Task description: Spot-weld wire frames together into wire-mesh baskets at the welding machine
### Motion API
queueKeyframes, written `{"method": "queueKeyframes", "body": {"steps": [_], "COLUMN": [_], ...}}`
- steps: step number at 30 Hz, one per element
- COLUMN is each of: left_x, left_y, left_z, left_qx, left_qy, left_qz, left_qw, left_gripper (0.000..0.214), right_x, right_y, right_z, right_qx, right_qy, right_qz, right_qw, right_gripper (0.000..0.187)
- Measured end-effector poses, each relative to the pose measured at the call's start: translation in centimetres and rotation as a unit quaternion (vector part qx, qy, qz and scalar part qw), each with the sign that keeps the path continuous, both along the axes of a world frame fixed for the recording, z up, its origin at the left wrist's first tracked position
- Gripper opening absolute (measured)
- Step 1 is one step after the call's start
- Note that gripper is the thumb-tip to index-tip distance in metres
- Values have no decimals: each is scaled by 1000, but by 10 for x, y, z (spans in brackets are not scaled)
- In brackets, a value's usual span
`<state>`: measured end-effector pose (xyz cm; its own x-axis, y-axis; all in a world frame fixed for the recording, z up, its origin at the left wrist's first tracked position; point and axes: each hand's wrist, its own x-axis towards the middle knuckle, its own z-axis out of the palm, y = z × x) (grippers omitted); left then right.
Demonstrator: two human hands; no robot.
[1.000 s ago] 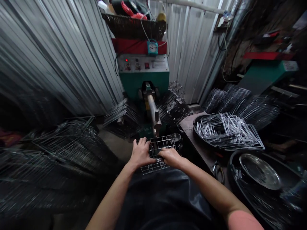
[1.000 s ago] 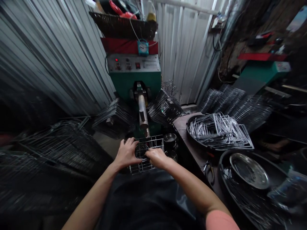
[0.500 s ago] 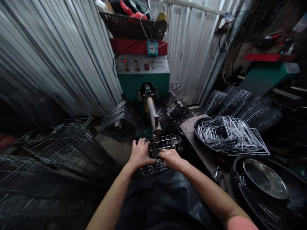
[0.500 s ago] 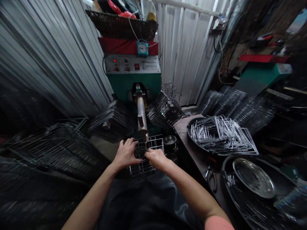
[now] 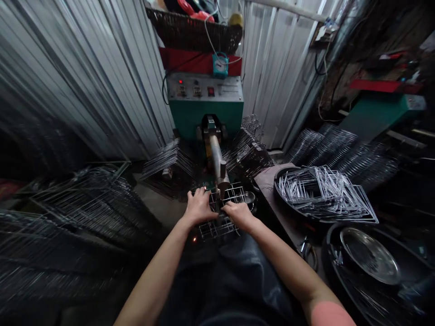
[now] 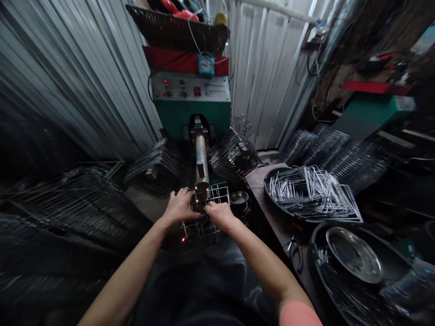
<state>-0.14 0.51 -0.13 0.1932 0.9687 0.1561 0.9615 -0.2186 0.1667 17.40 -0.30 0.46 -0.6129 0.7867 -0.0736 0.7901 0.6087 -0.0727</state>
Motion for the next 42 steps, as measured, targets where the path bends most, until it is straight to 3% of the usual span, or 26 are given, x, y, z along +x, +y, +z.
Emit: {"method": "queueKeyframes", "body": {"steps": [4,6,7,10,13,16,17,19,28,32,36,39,42], "left_x": [-1,-1,-1,-1,-3,-6,-7,-8,-8,-19,-39,-44,-37], "left_y": [8,7,6,9,18,26,28,31,37,30,7,-5,-8], "left_z": [0,-1,-1,-1,0,0,0,-1,-4,-13,-51,-88,-112], "left_qx": [-20,-6,4,16,2,-6,-7,-11,-26,-28,5,19,17], "left_qy": [0,4,9,12,0,-10,-11,-10,-14,-71,-246,-406,-510], "left_qz": [18,19,18,21,42,53,54,55,65,64,109,112,104], "left_qw": [1000,1000,1000,1000,999,999,998,998,997,995,963,907,854], "left_gripper": [69,72,74,77,78,78,79,79,74,90,110,115,105], "right_x": [7,16,21,37,51,63,67,73,83,98,115,118,114], "right_y": [1,-10,-17,-42,-62,-75,-77,-80,-84,-89,-94,-98,-101], "right_z": [-10,-22,-30,-60,-92,-115,-120,-127,-133,-134,-141,-148,-150], "right_qx": [9,10,-5,-126,-301,-399,-410,-425,-445,-430,-416,-397,-399], "right_qy": [93,228,312,529,628,682,692,699,721,744,761,767,773], "right_qz": [-45,-82,-104,-187,-302,-379,-393,-412,-442,-440,-419,-417,-407], "right_qw": [995,970,944,818,651,482,445,402,295,261,270,283,278], "right_gripper": [40,43,43,30,24,29,29,27,14,10,18,26,25]}}
